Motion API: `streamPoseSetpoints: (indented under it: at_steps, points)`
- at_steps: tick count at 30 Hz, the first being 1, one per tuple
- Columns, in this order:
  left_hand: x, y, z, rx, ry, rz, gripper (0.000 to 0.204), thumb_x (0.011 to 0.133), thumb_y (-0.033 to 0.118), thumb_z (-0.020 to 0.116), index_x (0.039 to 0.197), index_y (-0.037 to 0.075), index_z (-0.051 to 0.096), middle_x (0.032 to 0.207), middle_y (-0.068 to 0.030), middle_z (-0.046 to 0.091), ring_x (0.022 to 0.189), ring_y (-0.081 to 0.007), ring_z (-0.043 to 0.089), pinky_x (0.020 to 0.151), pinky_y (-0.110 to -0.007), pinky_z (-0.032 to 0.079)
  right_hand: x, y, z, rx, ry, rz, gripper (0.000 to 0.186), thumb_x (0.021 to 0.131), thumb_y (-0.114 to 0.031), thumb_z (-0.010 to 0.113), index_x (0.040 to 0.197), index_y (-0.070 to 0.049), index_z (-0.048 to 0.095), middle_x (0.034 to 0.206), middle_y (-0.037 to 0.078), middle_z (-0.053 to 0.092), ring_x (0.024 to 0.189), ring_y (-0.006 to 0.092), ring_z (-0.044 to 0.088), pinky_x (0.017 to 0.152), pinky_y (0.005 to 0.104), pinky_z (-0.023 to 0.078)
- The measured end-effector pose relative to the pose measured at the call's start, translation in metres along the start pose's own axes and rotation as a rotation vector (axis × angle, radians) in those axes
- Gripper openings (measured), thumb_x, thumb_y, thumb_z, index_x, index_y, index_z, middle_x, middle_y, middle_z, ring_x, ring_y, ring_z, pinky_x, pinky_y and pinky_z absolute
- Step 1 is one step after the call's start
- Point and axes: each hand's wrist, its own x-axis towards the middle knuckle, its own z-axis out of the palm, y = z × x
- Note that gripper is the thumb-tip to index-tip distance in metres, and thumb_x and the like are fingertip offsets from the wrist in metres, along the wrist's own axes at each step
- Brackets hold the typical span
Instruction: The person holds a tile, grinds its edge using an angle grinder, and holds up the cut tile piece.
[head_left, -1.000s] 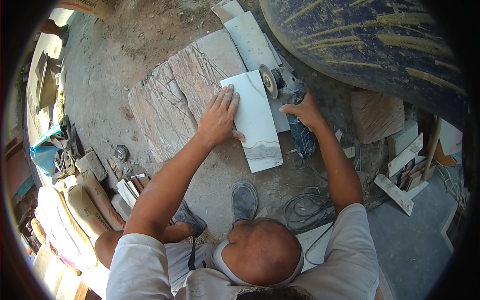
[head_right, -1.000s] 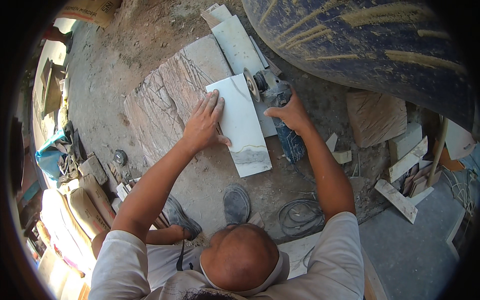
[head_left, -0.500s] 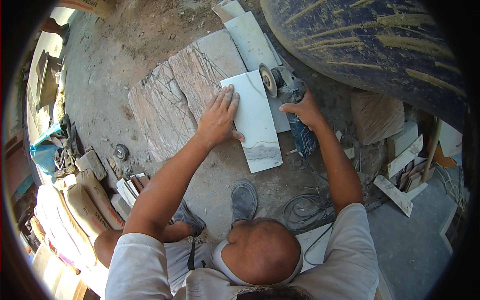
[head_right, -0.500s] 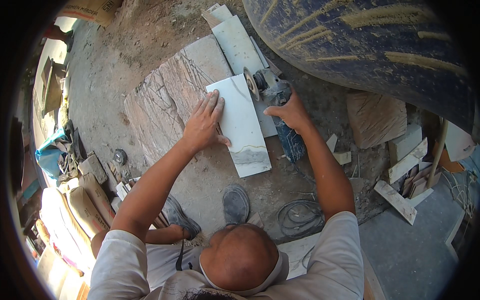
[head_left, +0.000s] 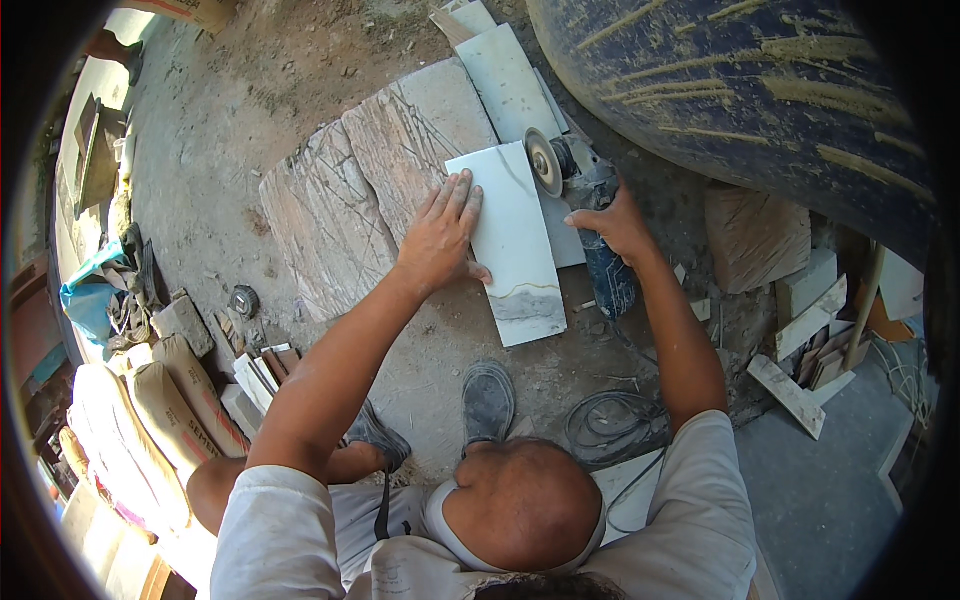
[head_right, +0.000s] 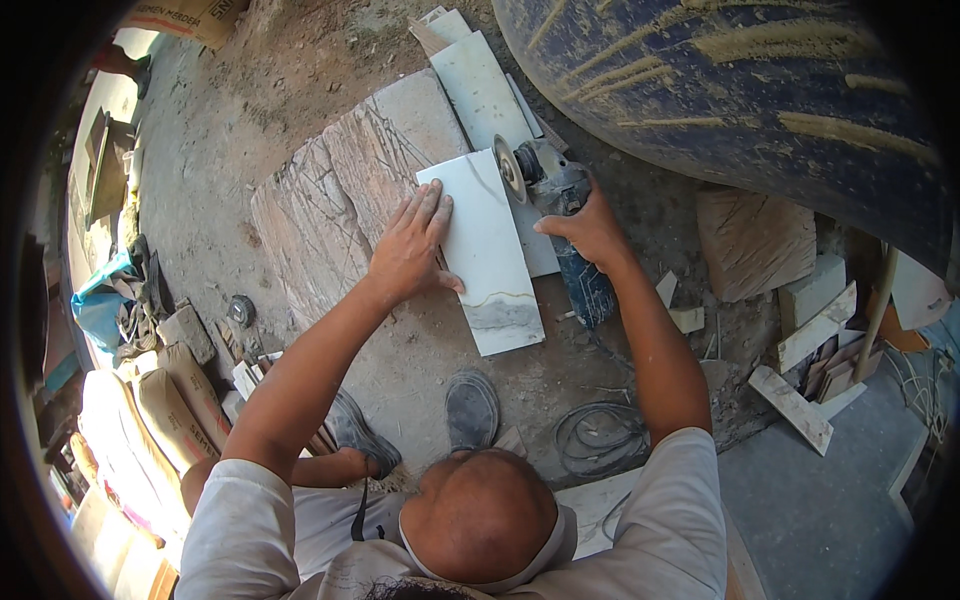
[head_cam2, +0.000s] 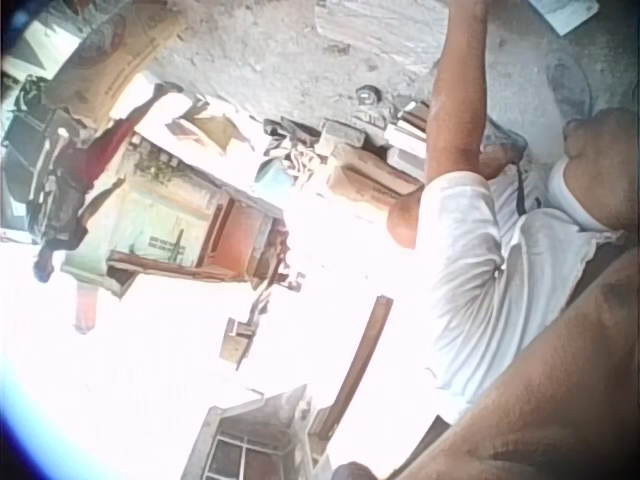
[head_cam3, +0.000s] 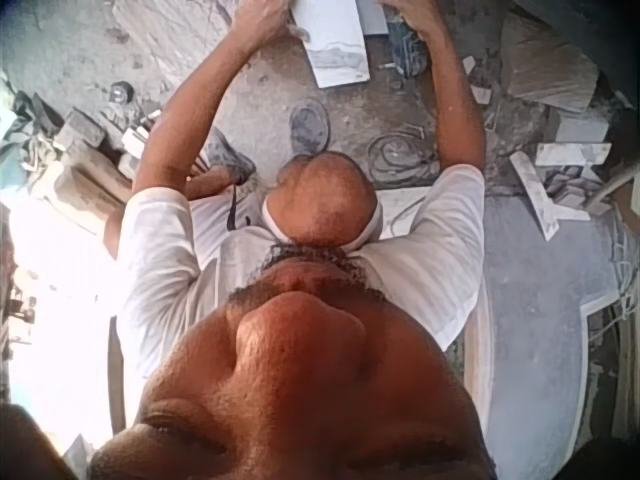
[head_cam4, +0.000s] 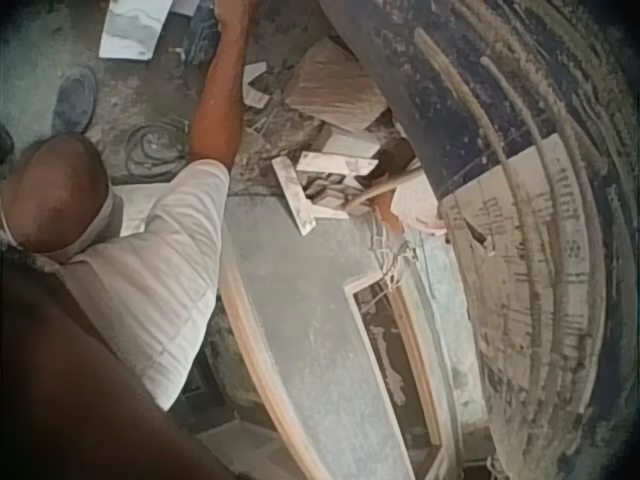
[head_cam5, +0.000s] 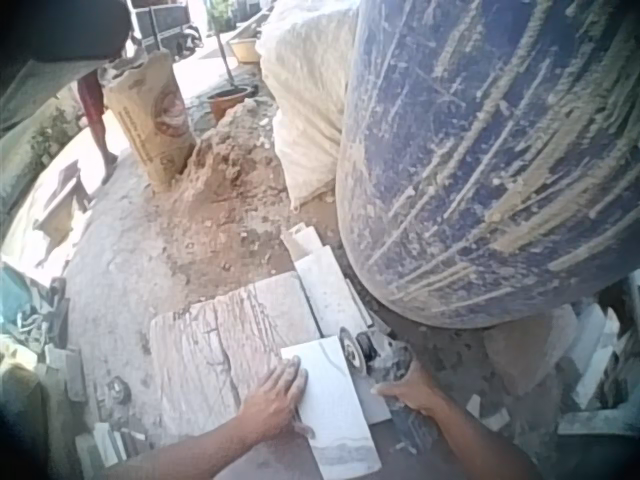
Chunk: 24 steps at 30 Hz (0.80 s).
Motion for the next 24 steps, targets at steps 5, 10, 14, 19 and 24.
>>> streamPoseSetpoints:
  at_steps: [5,10,14,19,24]
  points:
    - [-0.0013,-0.0009,-0.0017,-0.016,-0.002,-0.01,0.125,0.051,0.064,0.078,0.146,-0.004,0.034,0.156,-0.0257,0.026,0.147,-0.0359,0.025,0.121,-0.045,0.02,-0.0044,-0.0083,0.0018,-0.005,0.007,0.016,0.1,0.056,-0.018,0.089,0.142,0.001,0.04,0.128,0.017,0.058,0.117,0.0268,0.056,0.102,0.0358,0.043]
    - [-0.0005,0.0001,-0.0019,-0.015,-0.009,-0.007,0.125,0.052,0.064,0.078,0.147,-0.004,0.033,0.157,-0.0255,0.025,0.147,-0.0357,0.024,0.121,-0.045,0.02,-0.005,-0.0075,0.0005,-0.002,-0.011,0.015,0.098,0.057,-0.018,0.089,0.14,0.0,0.041,0.126,0.016,0.059,0.114,0.0262,0.057,0.1,0.0356,0.044]
    - [-0.0008,-0.0001,-0.0007,-0.016,-0.013,-0.006,0.125,0.052,0.065,0.077,0.147,-0.004,0.033,0.157,-0.0252,0.024,0.147,-0.0355,0.023,0.121,-0.044,0.02,-0.0047,-0.0054,0.0017,0.023,-0.011,0.03,0.099,0.057,-0.017,0.089,0.141,-0.001,0.04,0.125,0.016,0.059,0.113,0.0257,0.057,0.099,0.0354,0.044]
    - [-0.0009,-0.0012,0.0019,-0.029,0.009,-0.001,0.129,0.049,0.066,0.077,0.147,-0.005,0.032,0.156,-0.0254,0.026,0.147,-0.0363,0.023,0.122,-0.046,0.019,-0.0024,-0.0071,0.0016,0.007,-0.012,0.029,0.1,0.057,-0.017,0.088,0.142,0.0,0.039,0.125,0.016,0.059,0.114,0.0259,0.057,0.1,0.0358,0.044]
    - [-0.0006,-0.0008,0.0017,-0.042,0.02,0.005,0.132,0.046,0.066,0.077,0.146,-0.006,0.031,0.156,-0.0259,0.026,0.147,-0.0373,0.023,0.122,-0.046,0.019,-0.0007,-0.0077,0.0006,0.003,-0.02,0.02,0.1,0.057,-0.018,0.088,0.142,0.0,0.039,0.125,0.017,0.059,0.113,0.0265,0.057,0.1,0.036,0.044]
